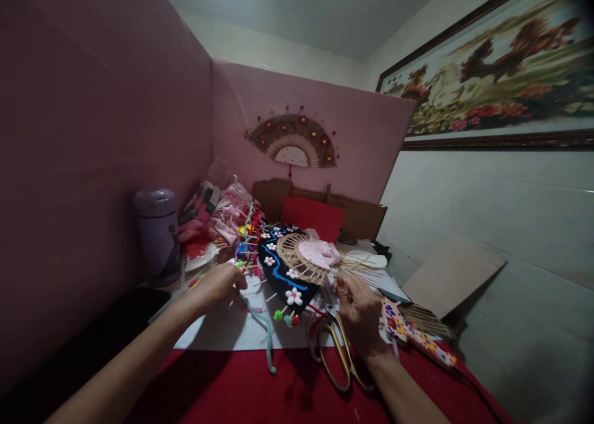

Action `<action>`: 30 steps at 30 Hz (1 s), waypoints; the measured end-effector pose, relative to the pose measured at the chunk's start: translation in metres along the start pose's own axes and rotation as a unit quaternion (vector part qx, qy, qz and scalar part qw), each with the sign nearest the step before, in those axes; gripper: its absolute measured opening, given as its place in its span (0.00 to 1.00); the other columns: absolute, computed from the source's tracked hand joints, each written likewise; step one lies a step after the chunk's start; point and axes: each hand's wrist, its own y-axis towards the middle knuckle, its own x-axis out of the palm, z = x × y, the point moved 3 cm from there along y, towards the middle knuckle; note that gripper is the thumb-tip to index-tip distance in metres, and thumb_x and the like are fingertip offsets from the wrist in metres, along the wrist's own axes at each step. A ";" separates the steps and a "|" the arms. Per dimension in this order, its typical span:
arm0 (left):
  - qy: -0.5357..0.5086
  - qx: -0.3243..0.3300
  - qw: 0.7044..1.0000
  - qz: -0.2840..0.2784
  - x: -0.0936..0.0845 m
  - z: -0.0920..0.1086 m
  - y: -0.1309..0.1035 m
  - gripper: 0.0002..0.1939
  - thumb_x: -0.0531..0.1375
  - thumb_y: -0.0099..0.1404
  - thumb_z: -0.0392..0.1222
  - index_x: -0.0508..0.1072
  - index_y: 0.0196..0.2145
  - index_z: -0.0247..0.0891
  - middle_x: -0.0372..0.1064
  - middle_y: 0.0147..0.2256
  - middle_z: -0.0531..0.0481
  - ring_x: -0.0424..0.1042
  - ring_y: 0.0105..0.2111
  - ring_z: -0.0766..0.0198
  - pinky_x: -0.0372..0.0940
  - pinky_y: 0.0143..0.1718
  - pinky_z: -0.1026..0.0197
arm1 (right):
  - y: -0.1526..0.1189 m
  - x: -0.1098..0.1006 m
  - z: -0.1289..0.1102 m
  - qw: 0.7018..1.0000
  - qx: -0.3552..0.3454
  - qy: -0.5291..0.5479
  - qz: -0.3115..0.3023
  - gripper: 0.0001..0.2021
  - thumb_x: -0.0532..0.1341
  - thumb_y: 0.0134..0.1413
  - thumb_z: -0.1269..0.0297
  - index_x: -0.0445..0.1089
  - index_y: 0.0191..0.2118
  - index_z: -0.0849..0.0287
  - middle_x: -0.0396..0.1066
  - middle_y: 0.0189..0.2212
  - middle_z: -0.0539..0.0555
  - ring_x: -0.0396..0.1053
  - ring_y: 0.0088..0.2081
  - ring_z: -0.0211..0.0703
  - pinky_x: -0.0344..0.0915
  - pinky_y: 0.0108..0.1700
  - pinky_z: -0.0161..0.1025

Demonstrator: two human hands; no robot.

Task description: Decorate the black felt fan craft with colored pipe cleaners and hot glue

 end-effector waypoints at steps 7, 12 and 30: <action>0.041 0.063 0.995 -0.058 0.015 0.006 -0.004 0.10 0.57 0.45 0.27 0.75 0.21 0.38 0.71 0.25 0.50 0.69 0.29 0.62 0.58 0.31 0.65 | 0.000 0.000 -0.001 1.000 -0.007 -0.002 0.004 0.16 0.48 0.65 0.63 0.61 0.25 0.58 0.62 0.23 0.52 0.61 0.27 0.41 0.55 0.31 0.37; 0.061 0.075 0.995 -0.026 0.008 0.009 0.007 0.11 0.55 0.52 0.27 0.75 0.24 0.38 0.70 0.26 0.50 0.69 0.31 0.62 0.59 0.33 0.63 | 0.000 -0.001 -0.002 1.000 -0.006 -0.005 0.007 0.17 0.48 0.65 0.63 0.61 0.25 0.57 0.64 0.23 0.52 0.62 0.27 0.41 0.56 0.32 0.37; 0.081 0.133 0.986 -0.059 0.009 0.024 -0.029 0.11 0.53 0.51 0.25 0.71 0.21 0.37 0.69 0.26 0.48 0.64 0.32 0.60 0.56 0.34 0.60 | 0.002 -0.003 -0.005 1.000 -0.013 -0.011 0.010 0.16 0.48 0.65 0.63 0.61 0.25 0.57 0.63 0.23 0.52 0.61 0.28 0.42 0.55 0.31 0.37</action>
